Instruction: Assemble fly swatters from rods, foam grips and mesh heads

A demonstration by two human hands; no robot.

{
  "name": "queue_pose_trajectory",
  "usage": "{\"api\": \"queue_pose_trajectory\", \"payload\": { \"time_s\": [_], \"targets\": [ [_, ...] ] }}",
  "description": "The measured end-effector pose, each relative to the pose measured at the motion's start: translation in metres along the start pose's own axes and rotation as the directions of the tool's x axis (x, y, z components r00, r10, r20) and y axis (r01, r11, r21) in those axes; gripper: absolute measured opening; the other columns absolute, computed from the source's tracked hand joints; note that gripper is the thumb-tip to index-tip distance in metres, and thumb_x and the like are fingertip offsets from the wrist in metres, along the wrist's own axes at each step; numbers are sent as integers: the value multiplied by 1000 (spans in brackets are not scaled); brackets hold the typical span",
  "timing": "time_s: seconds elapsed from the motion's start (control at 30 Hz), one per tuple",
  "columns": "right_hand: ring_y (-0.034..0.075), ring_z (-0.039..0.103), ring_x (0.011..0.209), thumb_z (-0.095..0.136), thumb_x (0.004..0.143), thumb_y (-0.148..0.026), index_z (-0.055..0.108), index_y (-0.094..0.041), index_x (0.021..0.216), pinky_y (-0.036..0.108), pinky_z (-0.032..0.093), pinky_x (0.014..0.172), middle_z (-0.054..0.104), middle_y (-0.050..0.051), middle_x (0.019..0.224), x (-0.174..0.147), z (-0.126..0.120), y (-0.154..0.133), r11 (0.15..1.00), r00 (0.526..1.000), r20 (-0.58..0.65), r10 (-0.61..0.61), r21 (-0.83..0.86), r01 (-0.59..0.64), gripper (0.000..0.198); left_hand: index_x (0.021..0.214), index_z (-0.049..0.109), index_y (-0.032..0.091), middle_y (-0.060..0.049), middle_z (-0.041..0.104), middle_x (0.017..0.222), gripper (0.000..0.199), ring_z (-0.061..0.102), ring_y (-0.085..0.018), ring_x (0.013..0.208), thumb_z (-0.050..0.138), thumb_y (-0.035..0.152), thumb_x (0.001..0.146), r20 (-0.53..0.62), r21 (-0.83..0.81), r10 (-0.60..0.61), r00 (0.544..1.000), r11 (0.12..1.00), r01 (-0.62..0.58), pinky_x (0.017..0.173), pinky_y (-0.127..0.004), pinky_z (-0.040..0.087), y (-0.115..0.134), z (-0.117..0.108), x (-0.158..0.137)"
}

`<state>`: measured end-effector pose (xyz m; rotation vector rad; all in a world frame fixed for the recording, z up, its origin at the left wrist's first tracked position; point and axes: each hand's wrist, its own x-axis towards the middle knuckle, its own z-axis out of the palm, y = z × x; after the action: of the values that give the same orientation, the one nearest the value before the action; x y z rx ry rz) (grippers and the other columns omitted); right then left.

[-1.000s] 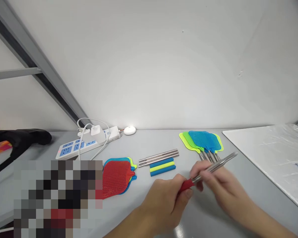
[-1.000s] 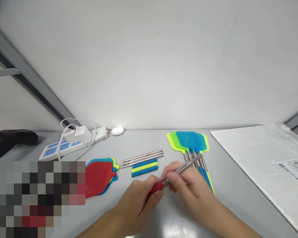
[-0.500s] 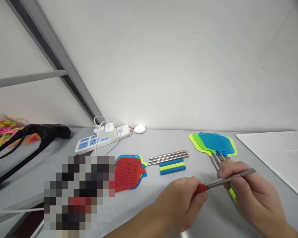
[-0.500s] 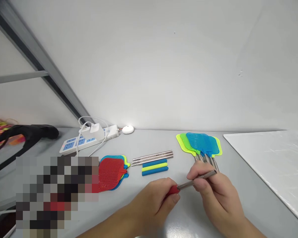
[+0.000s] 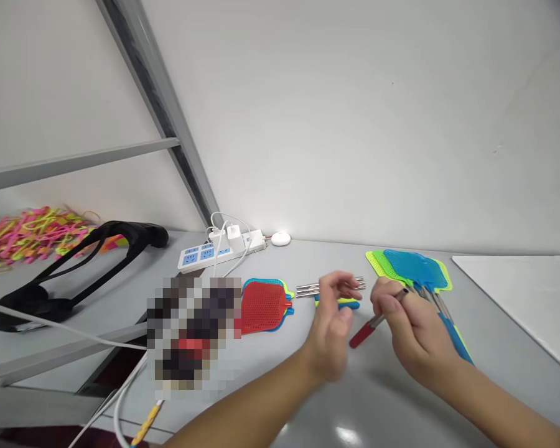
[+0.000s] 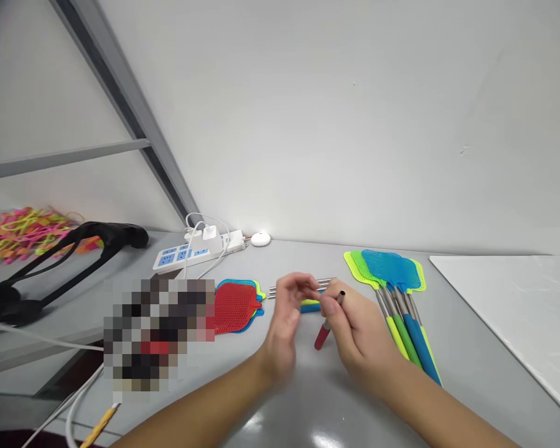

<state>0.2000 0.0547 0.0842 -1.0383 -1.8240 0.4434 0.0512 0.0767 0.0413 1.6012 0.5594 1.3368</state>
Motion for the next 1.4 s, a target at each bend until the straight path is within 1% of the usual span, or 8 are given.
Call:
{"api": "queue_pose_trajectory", "payload": {
  "time_s": [0.1, 0.3, 0.43, 0.6, 0.77, 1.0, 1.27, 1.4],
  "targets": [
    [15, 45, 60, 32, 102, -31, 43, -24, 76, 30, 38, 57, 45, -2, 67, 1, 7, 3, 997, 998, -36, 49, 68, -46, 29, 132, 40, 25, -9, 48, 126, 40, 51, -21, 107, 31, 45, 98, -79, 66, 25, 997, 998, -20, 97, -42, 44, 7, -5, 6],
    [16, 49, 62, 31, 103, -33, 46, -25, 80, 30, 41, 58, 49, -1, 69, 0, 11, 4, 993, 996, -36, 79, 90, -76, 29, 129, 55, 28, -7, 49, 133, 35, 49, -23, 121, 42, 40, 99, 67, 42, 53, 996, 998, -56, 103, -42, 42, 26, -4, 14],
    [15, 54, 59, 32, 103, -30, 48, -25, 80, 29, 43, 56, 54, -3, 63, 0, 14, 2, 995, 998, -30, 53, 85, -51, 28, 127, 60, 31, -4, 54, 132, 31, 46, -21, 127, 49, 32, 99, 65, 14, -10, 998, 1000, 9, 108, -39, 39, 29, 3, 14],
    [15, 52, 54, 32, 101, -28, 44, -24, 76, 27, 42, 50, 54, -3, 59, -1, 17, 4, 996, 996, -48, 76, 51, -74, 28, 121, 66, 34, -3, 61, 125, 28, 50, -21, 124, 55, 31, 96, 23, 27, -37, 999, 999, 37, 108, -40, 40, 27, 7, 16],
    [15, 56, 56, 32, 99, -26, 44, -24, 72, 26, 43, 51, 55, -2, 59, -2, 19, 9, 994, 994, -32, 102, 30, -101, 29, 112, 72, 34, -4, 62, 122, 23, 55, -23, 118, 59, 27, 93, 31, -36, -50, 998, 998, 51, 98, -38, 49, 27, 6, 20],
    [15, 57, 65, 32, 97, -20, 52, -22, 81, 27, 45, 57, 59, 1, 70, -1, 22, 13, 999, 998, -45, -40, 33, 41, 26, 103, 75, 29, -4, 63, 120, 21, 59, -22, 114, 62, 19, 90, 41, -68, -49, 998, 996, 52, 94, -36, 51, 28, 5, 24],
    [20, 62, 82, 27, 98, -21, 59, -20, 92, 32, 49, 68, 67, 8, 87, -6, 23, 16, 993, 998, 38, -45, 113, 40, 32, 92, 76, 24, -5, 70, 102, 20, 63, -20, 101, 63, 10, 84, 56, -22, -30, 998, 999, 32, 86, -33, 54, 33, 4, 29],
    [19, 62, 79, 25, 98, -22, 58, -20, 88, 32, 49, 68, 66, 7, 84, -5, 22, 15, 993, 997, 57, -54, 111, 47, 35, 90, 76, 22, -5, 70, 99, 22, 64, -20, 98, 63, 8, 80, 69, -14, -20, 997, 1000, 21, 85, -35, 54, 33, 4, 30]
  ]
}}
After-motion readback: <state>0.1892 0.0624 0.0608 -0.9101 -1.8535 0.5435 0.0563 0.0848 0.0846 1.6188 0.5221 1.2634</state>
